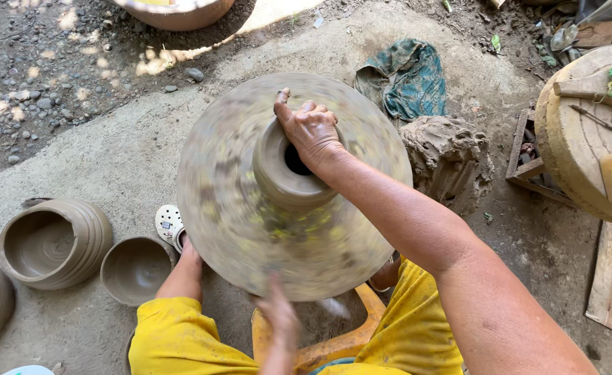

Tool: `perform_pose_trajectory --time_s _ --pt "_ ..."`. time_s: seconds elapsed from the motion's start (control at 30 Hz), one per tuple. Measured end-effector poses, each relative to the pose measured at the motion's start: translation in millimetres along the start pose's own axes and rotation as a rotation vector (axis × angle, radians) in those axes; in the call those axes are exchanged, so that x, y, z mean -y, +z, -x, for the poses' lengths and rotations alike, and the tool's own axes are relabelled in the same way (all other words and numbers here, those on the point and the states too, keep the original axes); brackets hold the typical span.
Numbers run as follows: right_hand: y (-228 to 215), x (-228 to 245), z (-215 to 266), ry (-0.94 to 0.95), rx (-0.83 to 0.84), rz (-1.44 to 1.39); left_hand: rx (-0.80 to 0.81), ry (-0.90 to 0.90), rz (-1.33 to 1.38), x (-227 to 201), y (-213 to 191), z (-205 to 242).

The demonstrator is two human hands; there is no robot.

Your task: The person shapes a lump of clay on a spinning pottery wheel by hand, pulling the material upward and pressing into the center to form a hollow vessel.

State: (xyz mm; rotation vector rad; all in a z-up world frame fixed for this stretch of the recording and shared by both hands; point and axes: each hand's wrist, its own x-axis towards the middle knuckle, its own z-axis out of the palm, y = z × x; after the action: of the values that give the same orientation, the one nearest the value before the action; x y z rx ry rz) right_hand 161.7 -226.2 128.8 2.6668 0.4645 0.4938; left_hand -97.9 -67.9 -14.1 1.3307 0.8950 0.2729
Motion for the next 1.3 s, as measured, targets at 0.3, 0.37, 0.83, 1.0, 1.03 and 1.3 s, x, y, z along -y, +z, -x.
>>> perform_pose_trajectory --time_s 0.3,0.37,0.83,1.0,1.03,1.3 --pt "-1 0 4 0.051 0.12 -0.087 -0.049 0.108 -0.019 -53 -2 -70" --pt "-1 -1 6 0.035 0.137 -0.103 -0.072 0.118 -0.016 -53 -6 -68" --pt "-10 -7 -2 0.012 0.158 -0.108 -0.043 0.111 0.121 -18 -13 -52" --pt "-17 -3 -8 -0.062 0.133 -0.174 0.137 -0.076 0.04 36 -2 35" --pt "-21 -3 -8 -0.073 0.136 -0.152 0.205 -0.146 0.005 51 0 63" --pt "-38 -1 -9 -0.102 0.072 -0.164 0.739 -0.378 -0.361 97 0 134"
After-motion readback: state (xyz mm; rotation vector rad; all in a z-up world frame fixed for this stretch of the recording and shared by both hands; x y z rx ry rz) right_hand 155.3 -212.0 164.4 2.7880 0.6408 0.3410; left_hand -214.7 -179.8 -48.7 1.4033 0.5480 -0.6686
